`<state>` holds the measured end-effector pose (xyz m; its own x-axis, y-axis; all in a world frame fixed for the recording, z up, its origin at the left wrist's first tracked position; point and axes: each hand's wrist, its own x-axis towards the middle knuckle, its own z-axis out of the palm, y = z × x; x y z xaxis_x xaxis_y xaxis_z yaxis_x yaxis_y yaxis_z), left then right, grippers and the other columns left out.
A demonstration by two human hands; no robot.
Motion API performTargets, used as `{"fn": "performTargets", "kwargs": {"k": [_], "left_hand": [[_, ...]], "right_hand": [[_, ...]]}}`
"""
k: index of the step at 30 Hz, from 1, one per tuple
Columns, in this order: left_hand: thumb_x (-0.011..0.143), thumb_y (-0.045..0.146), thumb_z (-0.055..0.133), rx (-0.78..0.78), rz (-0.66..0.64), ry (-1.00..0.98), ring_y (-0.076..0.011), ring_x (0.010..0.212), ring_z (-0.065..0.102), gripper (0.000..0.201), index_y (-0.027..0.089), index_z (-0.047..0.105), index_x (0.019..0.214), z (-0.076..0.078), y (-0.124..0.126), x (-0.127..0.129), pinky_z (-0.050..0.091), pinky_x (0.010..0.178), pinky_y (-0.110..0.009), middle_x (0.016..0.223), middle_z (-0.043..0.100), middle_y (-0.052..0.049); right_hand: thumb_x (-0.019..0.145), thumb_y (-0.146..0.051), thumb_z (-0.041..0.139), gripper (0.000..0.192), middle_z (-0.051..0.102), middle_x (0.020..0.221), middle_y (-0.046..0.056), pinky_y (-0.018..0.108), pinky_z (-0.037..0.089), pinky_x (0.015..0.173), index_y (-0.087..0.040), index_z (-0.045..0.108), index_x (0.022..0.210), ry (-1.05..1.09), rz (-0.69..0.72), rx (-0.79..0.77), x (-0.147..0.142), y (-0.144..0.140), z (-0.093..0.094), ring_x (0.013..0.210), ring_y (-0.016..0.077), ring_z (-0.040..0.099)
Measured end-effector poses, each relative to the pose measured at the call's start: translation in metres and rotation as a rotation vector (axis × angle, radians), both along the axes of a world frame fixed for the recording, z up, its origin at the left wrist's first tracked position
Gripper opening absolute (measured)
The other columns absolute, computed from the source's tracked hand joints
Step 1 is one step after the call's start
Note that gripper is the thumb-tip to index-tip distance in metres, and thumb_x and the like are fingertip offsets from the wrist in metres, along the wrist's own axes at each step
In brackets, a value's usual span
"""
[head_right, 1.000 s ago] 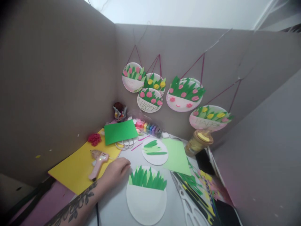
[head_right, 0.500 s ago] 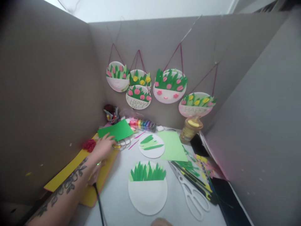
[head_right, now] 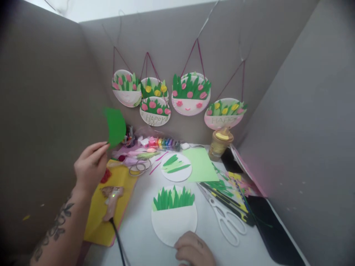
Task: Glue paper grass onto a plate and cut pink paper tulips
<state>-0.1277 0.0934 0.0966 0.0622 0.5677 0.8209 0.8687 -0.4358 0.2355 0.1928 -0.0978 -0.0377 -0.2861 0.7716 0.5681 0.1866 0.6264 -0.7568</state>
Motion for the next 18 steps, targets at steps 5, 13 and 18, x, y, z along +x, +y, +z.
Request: {"fn": "performTargets", "kwargs": {"k": [5, 13, 18], "left_hand": [[0.090, 0.028, 0.046, -0.380, -0.509, -0.058, -0.0187, 0.092, 0.066, 0.029, 0.028, 0.074, 0.096, -0.018, -0.067, 0.064, 0.055, 0.081, -0.031, 0.098, 0.070, -0.006], [0.091, 0.035, 0.045, -0.936, -0.887, -0.321, -0.0209, 0.103, 0.062, 0.033, 0.029, 0.072, 0.108, -0.068, -0.113, 0.111, 0.053, 0.087, -0.034, 0.110, 0.065, -0.010], [0.088, 0.036, 0.047, -1.040, -0.784, -0.343, -0.0245, 0.124, 0.051, 0.040, 0.025, 0.063, 0.123, -0.104, -0.105, 0.117, 0.052, 0.090, -0.035, 0.138, 0.050, -0.012]], "right_hand": [[0.079, -0.038, 0.068, 0.042, 0.066, 0.114, 0.014, 0.036, 0.055, 0.083, -0.025, 0.061, 0.118, 0.209, -0.308, -0.308, -0.009, 0.002, -0.009, 0.102, 0.0266, 0.064], [0.064, -0.048, 0.080, 0.061, 0.068, 0.114, 0.014, 0.049, 0.048, 0.091, -0.021, 0.060, 0.116, 0.865, -0.246, -0.820, -0.007, 0.004, -0.003, 0.107, 0.0330, 0.063], [0.068, -0.041, 0.079, 0.051, 0.070, 0.105, 0.012, 0.042, 0.053, 0.081, -0.020, 0.058, 0.109, 0.696, -0.514, -0.757, 0.032, 0.014, -0.002, 0.094, 0.0289, 0.067]]}}
